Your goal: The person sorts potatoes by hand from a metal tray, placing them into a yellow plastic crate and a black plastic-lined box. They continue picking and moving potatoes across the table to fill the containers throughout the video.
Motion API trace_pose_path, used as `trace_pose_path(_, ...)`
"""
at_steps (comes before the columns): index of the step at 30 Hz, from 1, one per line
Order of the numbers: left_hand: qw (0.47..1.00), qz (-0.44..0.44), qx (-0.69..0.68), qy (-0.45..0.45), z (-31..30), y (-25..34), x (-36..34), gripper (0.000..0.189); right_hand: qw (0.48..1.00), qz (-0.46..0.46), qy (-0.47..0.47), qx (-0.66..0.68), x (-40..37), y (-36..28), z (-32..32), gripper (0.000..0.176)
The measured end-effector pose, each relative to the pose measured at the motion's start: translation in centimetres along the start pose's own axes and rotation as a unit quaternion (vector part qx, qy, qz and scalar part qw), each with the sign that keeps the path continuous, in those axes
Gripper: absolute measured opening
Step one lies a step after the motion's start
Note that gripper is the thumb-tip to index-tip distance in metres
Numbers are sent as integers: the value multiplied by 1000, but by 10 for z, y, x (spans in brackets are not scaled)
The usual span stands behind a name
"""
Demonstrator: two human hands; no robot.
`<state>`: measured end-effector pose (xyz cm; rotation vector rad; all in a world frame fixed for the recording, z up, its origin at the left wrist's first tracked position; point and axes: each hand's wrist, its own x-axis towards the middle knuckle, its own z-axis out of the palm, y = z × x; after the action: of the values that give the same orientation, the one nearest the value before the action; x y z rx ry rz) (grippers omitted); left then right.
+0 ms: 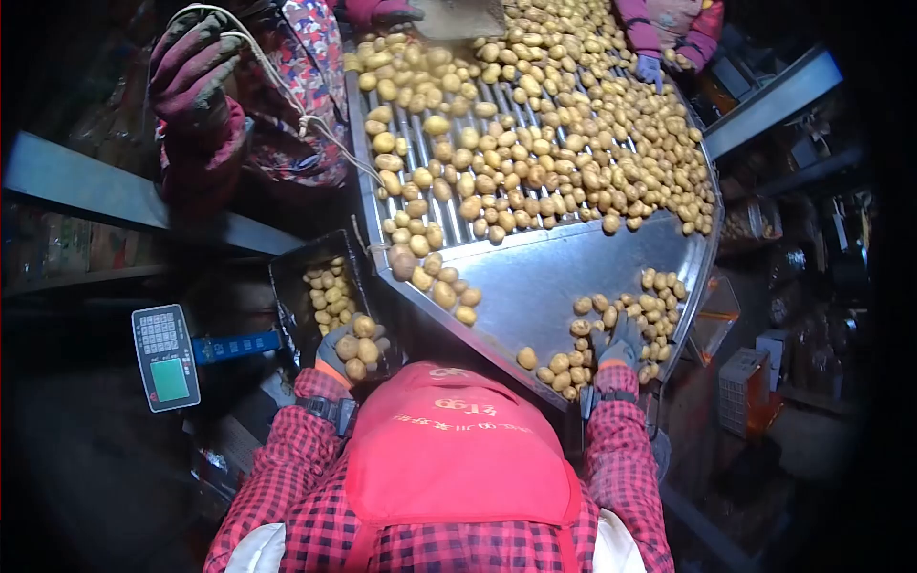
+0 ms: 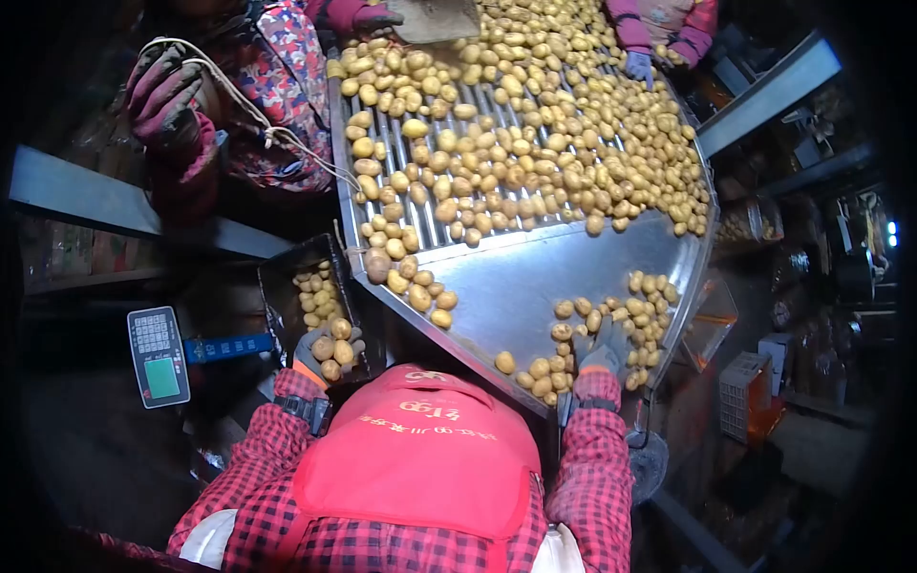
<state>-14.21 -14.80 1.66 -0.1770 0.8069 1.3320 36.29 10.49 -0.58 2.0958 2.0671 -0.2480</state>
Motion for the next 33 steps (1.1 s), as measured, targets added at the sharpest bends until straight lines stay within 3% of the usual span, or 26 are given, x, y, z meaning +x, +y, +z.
trace_pose_path(2,947,125,227,189,-44,1,10,55,999,-25,-22,-41,-22,-13,6,86)
trace_pose_path(4,800,215,402,390,-103,-1,42,58,998,-39,-1,-45,-47,-24,26,86)
trace_pose_path(5,741,255,491,379,-83,2,43,58,998,-50,6,-34,-53,-21,29,85)
trace_pose_path(7,595,321,651,345,25,12,48,57,997,-73,18,-12,-59,-18,33,81)
trace_pose_path(9,554,416,691,206,96,24,66,57,998,-55,-12,-14,-56,-23,26,77)
trace_pose_path(11,533,324,759,185,145,39,98,50,999,-33,-35,-17,-54,-24,23,76)
trace_pose_path(13,419,386,803,173,151,49,142,46,998,-30,-27,-43,-52,-20,33,73)
trace_pose_path(16,312,84,926,194,197,77,176,58,998,-29,-30,-41,-52,-17,35,72)
trace_pose_path(17,209,103,954,187,180,75,193,63,998,-27,-38,-35,-51,-16,35,72)
trace_pose_path(19,241,17,950,199,190,77,205,67,998,-22,-54,-22,-50,-14,34,73)
trace_pose_path(21,279,1,935,217,199,79,205,71,999,-19,-39,-14,-51,-14,34,72)
trace_pose_path(25,304,-66,929,199,220,92,214,88,999,-1,-45,-2,-49,-16,26,71)
trace_pose_path(29,303,-98,925,208,180,90,240,97,998,14,-69,9,-42,-25,17,70)
trace_pose_path(31,289,-111,925,220,225,79,213,98,996,44,-77,10,-42,-33,3,69)
trace_pose_path(32,343,-102,912,200,258,76,189,91,995,43,-86,17,-42,-34,-3,70)
trace_pose_path(33,352,-102,910,192,262,75,185,87,995,41,-85,27,-41,-32,-1,71)
